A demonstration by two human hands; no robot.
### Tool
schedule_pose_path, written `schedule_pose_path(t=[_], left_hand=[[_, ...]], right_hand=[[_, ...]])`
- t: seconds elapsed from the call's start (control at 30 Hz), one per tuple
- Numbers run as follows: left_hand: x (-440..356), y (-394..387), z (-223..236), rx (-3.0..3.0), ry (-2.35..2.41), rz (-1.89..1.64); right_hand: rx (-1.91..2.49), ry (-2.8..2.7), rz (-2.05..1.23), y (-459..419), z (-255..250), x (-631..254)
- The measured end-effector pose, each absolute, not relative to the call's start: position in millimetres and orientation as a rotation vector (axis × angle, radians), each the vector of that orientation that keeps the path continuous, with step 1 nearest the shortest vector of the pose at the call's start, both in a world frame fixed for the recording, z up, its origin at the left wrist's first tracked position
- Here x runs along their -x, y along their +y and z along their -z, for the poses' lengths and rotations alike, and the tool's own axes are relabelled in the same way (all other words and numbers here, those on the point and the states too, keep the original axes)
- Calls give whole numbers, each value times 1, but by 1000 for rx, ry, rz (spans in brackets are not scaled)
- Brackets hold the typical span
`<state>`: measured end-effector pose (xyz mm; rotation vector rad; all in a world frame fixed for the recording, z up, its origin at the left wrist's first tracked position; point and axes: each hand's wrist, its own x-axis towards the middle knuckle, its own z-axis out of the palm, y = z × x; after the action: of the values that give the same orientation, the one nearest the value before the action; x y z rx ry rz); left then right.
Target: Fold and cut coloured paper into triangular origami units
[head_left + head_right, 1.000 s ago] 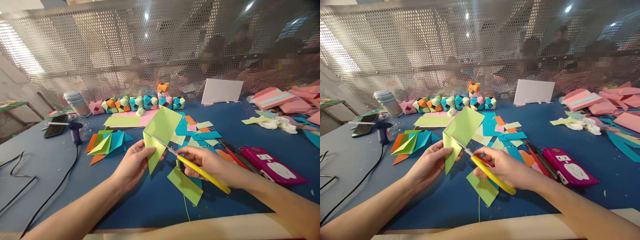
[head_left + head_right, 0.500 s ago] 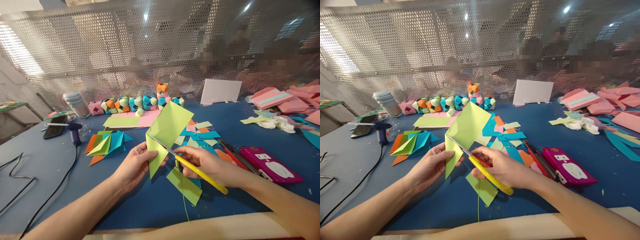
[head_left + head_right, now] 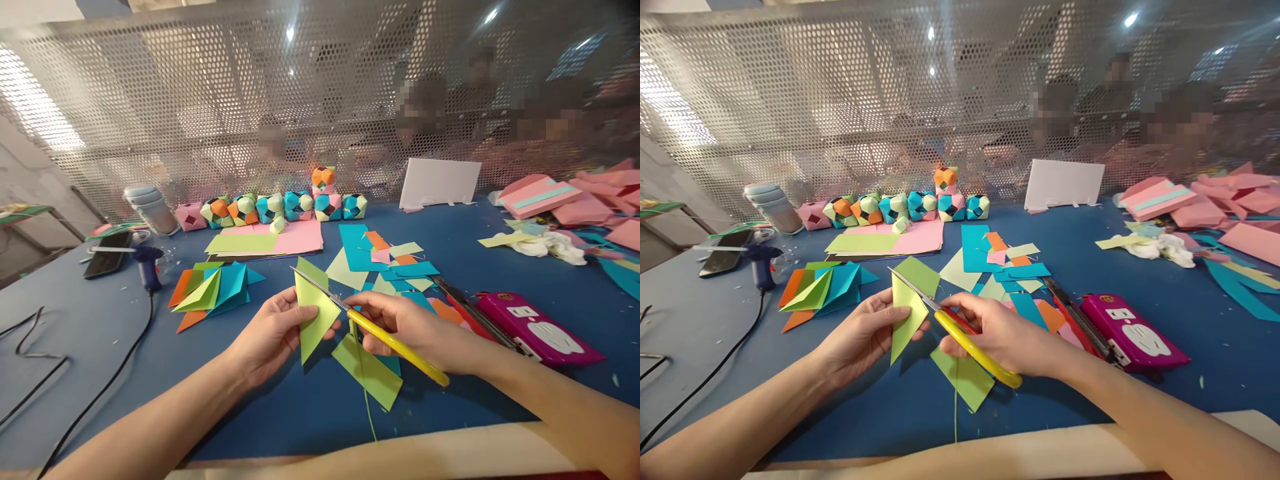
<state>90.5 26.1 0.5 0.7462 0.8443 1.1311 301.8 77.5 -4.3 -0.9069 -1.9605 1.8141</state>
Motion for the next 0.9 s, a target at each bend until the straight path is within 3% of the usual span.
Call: schedule_pose_path(t=[0.37,0.67,0.9], left_hand=[[-89,28,0,-751,876,-1178],[-88,31,-2,-660,960,-1365],[-86,33,2,-677,961,-1355]], right_hand=[[899,-1787,-1813,84,11,-306],[1053,-2168,-1585,81,1,-314],[980,-2211,-1630,80,0,-311]])
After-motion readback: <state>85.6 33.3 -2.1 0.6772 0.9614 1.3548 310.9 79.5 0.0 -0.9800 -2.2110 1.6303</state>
